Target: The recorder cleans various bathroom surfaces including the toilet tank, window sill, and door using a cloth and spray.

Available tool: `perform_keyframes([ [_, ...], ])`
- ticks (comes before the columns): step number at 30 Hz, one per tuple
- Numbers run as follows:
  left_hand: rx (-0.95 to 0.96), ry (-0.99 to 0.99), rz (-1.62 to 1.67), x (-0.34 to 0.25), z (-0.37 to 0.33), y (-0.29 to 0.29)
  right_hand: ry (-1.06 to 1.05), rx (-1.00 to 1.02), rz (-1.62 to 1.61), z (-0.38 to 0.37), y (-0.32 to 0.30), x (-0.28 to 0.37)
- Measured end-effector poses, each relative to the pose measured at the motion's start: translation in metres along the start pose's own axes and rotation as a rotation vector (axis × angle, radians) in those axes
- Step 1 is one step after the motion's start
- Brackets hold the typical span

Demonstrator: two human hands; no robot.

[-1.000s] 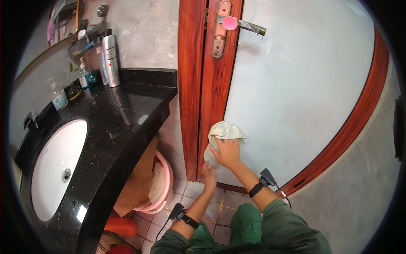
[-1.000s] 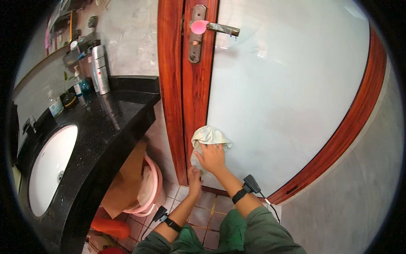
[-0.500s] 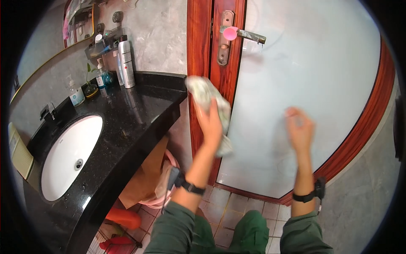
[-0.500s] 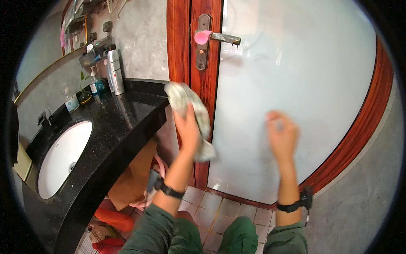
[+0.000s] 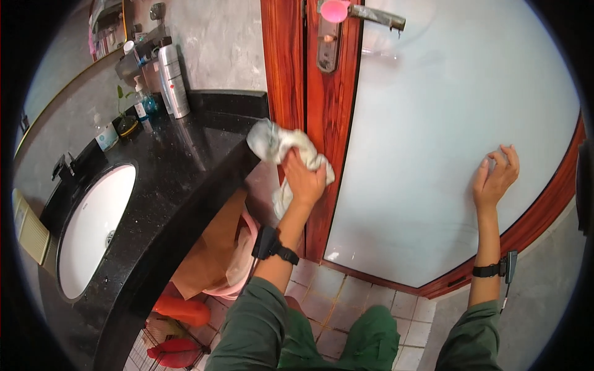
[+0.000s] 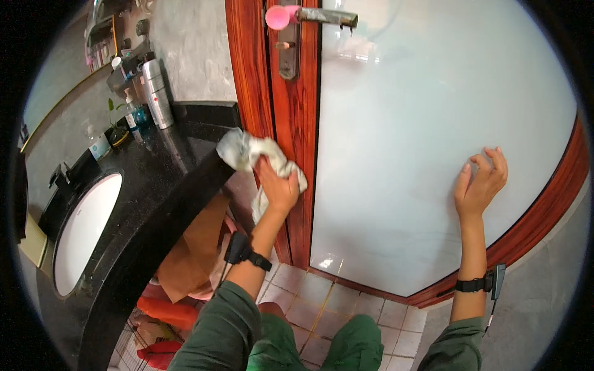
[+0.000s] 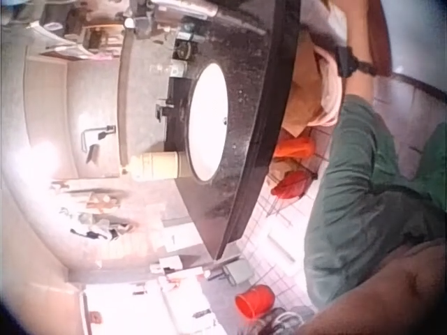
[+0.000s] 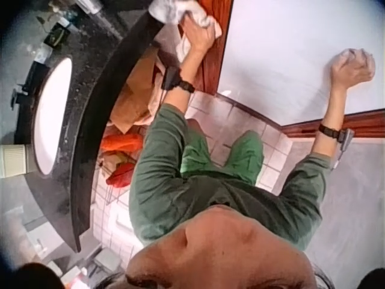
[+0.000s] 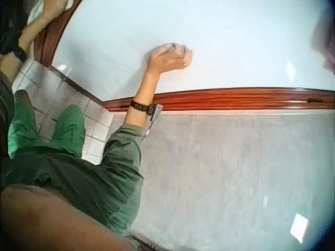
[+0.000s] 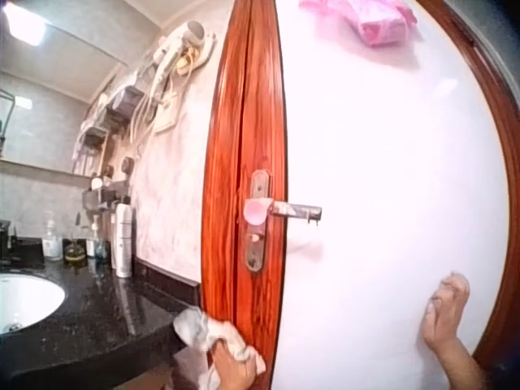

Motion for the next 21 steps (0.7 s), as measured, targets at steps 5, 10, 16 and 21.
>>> perform_keyframes([
  [5, 0.059, -0.158, -0.256, 0.114, 0.119, 0.016, 0.004, -0.009, -0.003, -0.001, 0.007, 0.004],
  [10, 0.175, -0.124, -0.319, 0.09, 0.097, 0.016, -0.006, -0.003, 0.011, 0.005, 0.009, 0.003],
  [16, -0.24, 0.17, -0.132, -0.003, -0.007, -0.002, -0.069, 0.004, 0.017, 0.011, 0.011, -0.004],
  [21, -0.17, -0.458, 0.102, 0.115, 0.092, 0.034, -0.169, 0.04, 0.065, 0.031, 0.021, -0.022],
])
Point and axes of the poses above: each hand's wrist, its own z-axis away from the middle knuckle, its own y-axis out of the palm, x = y × z, the point moved 4 cm from there along -z, towards the middle knuckle, and after that the axes turned 15 degrees about -y, right-handed, at the moved point
